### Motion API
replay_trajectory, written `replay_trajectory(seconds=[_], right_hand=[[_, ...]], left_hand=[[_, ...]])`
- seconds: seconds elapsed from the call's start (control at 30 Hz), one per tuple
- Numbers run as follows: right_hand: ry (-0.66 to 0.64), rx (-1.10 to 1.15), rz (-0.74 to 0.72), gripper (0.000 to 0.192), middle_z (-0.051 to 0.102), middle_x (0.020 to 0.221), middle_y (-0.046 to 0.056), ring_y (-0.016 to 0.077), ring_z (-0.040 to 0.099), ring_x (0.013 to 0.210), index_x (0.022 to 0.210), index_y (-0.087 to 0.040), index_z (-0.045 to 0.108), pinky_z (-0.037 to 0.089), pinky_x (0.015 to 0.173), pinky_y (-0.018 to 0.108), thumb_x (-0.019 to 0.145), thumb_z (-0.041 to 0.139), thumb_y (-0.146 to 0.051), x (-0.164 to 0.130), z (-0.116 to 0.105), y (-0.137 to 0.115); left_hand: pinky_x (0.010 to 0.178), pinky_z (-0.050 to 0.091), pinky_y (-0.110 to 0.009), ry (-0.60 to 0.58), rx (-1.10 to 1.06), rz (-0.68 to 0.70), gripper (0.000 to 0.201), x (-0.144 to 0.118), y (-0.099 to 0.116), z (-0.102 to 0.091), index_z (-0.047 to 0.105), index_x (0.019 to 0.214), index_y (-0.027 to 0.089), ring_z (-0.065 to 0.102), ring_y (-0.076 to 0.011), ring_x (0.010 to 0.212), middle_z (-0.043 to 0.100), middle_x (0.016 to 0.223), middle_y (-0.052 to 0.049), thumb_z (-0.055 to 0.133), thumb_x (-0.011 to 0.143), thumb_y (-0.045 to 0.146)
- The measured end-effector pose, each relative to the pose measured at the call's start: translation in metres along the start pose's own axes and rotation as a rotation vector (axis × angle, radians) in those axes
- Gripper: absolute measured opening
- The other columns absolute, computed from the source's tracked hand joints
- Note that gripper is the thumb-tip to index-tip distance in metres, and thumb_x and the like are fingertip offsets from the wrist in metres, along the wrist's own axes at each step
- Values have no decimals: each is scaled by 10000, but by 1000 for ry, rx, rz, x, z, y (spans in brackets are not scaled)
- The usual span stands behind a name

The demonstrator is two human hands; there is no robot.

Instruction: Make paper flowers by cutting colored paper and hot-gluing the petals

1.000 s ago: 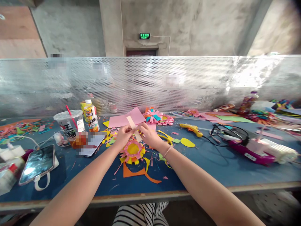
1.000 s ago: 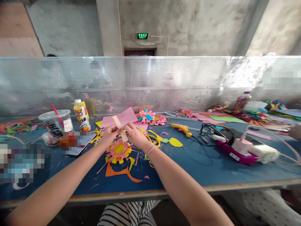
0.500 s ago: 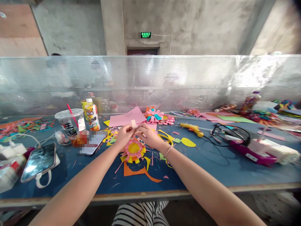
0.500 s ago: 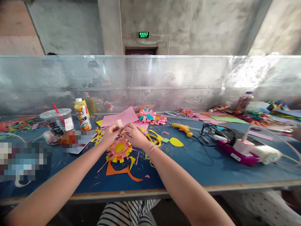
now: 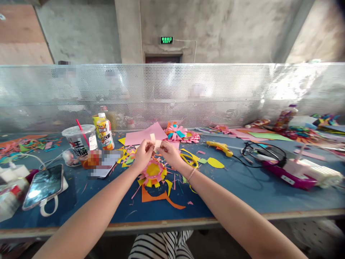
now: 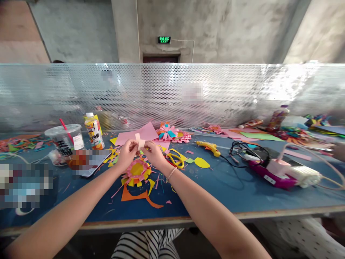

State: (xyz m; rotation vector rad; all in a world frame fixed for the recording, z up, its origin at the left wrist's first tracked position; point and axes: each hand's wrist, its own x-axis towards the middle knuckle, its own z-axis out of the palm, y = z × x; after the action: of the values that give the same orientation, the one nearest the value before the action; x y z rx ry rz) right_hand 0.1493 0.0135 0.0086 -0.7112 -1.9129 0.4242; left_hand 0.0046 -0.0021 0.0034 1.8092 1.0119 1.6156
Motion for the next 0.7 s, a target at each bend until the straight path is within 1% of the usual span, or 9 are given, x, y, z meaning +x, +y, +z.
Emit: replay_trajectory(seconds=[0.13,0.2,0.27,0.37,0.47,0.53,0.6,0.7], right_hand=[[20,53,88,129,504,698,2,123,491,663,674,-187,476,420,628,251,759,499,-280,0,-2,-1],[31,111,111,113,518,698,2,125,506,662,713,-189,481,426,615,250,753,508,-292,0,-2,-1],[37,176,129,115,538,705,0,130,528,676,759,-194,480,437,618,253,742,525,-298,1,-1,-1],[42,228,147,125,541,682,-11,133,544,681,772,-200,461,446,612,251,731,535,-293,0,-1,-1],[42,212,162,117,538,687,-9,130,543,675,752,-202,451,448,599,249,751,510,-303,-1,-1,1],[60,194,178,133,535,694,-9,129,537,665,750,-205,442,448,595,252,762,500,-325,-1,-1,3],[106,204,184,159,528,694,-14,128,531,660,775,-210,432,448,600,255,751,521,-340,0,0,5],[139,299,187,247,546,737,-6,135,543,714,862,-207,447,458,655,269,703,578,-343,2,1,8]], left_hand=[[567,459,-228,-39,29,14,151,-5,7,2,491,872,184,561,-115,603,555,731,-8,428,826,313],[609,470,-233,-73,7,21,162,-7,11,3,497,881,184,570,-121,653,569,778,-20,412,837,314],[652,470,-238,-89,17,51,148,-9,14,3,499,870,182,571,-126,695,577,805,-24,442,824,311],[665,459,-240,-74,109,90,123,-9,15,4,502,819,178,568,-136,712,580,772,-21,505,788,296],[648,452,-244,-68,186,102,113,-6,13,5,516,784,175,573,-148,713,592,741,-28,504,786,287],[633,449,-244,-70,200,100,116,-6,12,5,523,776,175,577,-150,700,601,731,-30,494,791,287],[625,447,-242,-73,199,91,111,-5,13,5,523,767,176,578,-147,684,603,723,-27,491,791,280],[619,445,-239,-79,190,81,92,-6,17,5,516,745,177,574,-140,663,597,712,-19,492,782,258]])
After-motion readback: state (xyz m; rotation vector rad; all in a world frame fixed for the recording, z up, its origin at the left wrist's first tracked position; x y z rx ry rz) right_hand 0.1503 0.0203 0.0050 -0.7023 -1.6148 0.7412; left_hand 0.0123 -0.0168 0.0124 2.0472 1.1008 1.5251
